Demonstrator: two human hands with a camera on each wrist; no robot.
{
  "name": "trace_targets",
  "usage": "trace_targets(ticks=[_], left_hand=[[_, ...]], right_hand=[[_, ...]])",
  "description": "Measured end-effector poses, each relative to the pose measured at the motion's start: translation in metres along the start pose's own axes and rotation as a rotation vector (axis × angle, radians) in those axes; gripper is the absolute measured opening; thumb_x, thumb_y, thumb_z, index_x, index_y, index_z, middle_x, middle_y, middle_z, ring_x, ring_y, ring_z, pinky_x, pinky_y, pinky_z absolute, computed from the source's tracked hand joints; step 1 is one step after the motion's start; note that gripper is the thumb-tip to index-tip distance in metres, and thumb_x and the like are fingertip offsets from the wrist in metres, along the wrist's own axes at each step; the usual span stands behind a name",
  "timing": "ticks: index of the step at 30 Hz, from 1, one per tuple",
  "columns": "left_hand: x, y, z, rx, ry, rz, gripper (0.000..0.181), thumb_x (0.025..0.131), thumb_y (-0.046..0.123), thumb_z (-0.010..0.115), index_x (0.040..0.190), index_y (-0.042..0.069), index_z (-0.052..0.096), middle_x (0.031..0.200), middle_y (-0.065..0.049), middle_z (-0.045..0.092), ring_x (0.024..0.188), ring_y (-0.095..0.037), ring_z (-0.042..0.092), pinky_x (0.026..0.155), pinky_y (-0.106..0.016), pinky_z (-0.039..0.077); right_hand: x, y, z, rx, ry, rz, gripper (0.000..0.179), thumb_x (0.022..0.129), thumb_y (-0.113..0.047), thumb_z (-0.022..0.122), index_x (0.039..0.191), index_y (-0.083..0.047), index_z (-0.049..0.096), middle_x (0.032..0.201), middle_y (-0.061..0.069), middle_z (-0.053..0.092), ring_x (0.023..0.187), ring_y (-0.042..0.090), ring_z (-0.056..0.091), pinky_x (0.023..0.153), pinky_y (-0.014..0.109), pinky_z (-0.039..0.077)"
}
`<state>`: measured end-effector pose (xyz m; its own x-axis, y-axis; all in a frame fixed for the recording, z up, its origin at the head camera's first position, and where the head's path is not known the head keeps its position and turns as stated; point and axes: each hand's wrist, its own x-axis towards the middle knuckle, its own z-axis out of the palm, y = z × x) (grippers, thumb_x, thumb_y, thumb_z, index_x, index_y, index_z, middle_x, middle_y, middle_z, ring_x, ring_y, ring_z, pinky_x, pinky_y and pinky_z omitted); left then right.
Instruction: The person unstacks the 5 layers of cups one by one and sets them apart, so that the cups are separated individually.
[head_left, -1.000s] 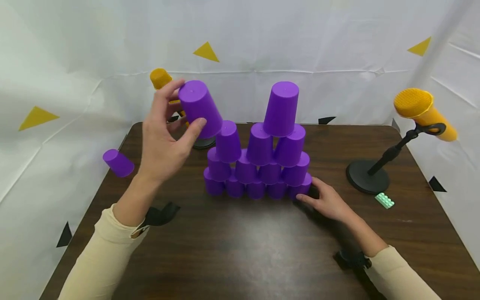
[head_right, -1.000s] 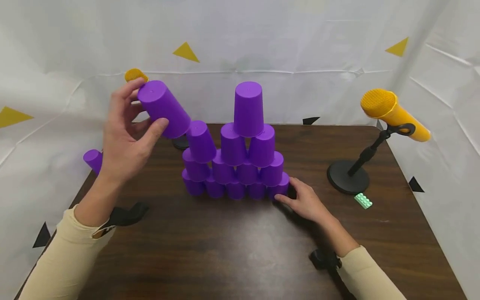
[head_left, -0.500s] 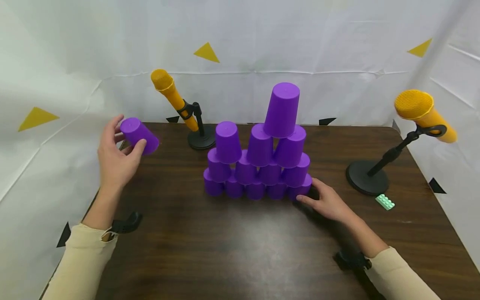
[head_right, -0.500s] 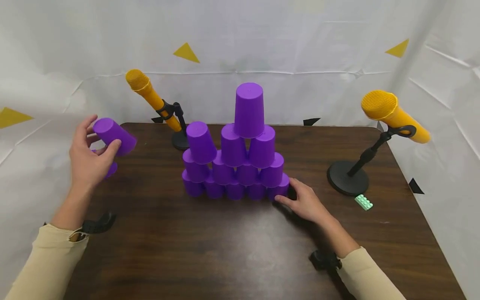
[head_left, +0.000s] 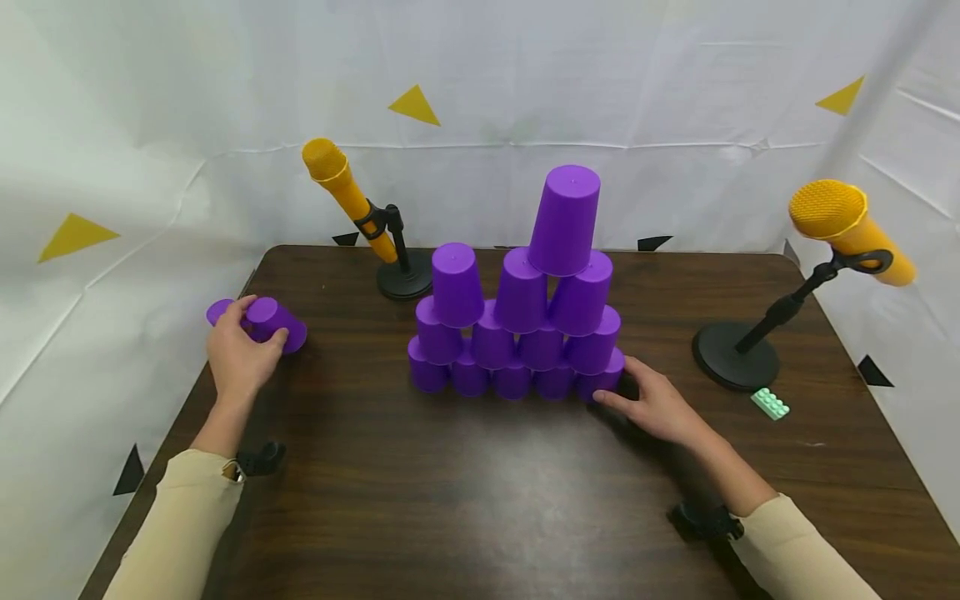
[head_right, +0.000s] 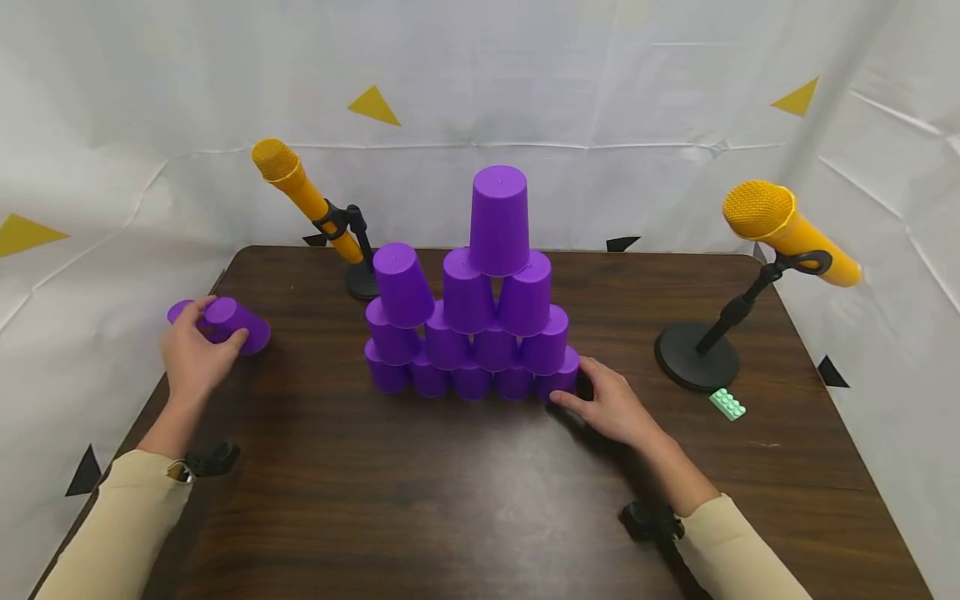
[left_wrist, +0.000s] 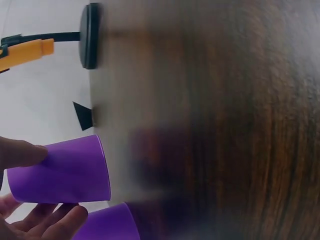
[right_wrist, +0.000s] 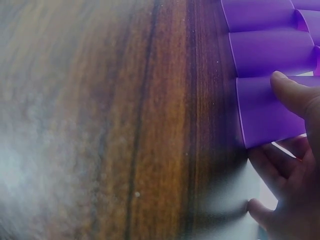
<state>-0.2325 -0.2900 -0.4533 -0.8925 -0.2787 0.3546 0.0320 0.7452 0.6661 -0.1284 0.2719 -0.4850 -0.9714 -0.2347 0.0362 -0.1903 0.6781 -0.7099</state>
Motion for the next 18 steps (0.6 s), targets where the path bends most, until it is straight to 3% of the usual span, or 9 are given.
trace_targets(ticks=[10, 18], left_hand=[[0.0018, -0.0022, 0.0041, 0.145, -0.102, -0.132, 0.069, 0.086, 0.026, 0.075, 0.147, 0.014, 0.046, 0.139, -0.019, 0.053, 0.121, -0.046, 0.05, 0.092, -0.066, 0.039], [0.0041, -0.0075, 0.0079, 0.156, -0.115, -0.121, 0.07, 0.086, 0.025, 0.075, 0.148, 0.015, 0.044, 0.139, -0.019, 0.054, 0.12, -0.046, 0.052, 0.092, -0.066, 0.04]], right_hand=[[0.0003, 0.0002, 0.0009, -0.002, 0.009, -0.006, 0.064, 0.09, -0.035, 0.072, 0.141, -0.006, 0.047, 0.134, 0.019, 0.056, 0.127, 0.039, 0.049, 0.103, 0.059, 0.037], [-0.0004, 0.0, 0.0011, -0.001, 0.004, 0.005, 0.066, 0.09, -0.036, 0.072, 0.142, -0.005, 0.046, 0.136, 0.02, 0.055, 0.128, 0.039, 0.048, 0.103, 0.06, 0.036]])
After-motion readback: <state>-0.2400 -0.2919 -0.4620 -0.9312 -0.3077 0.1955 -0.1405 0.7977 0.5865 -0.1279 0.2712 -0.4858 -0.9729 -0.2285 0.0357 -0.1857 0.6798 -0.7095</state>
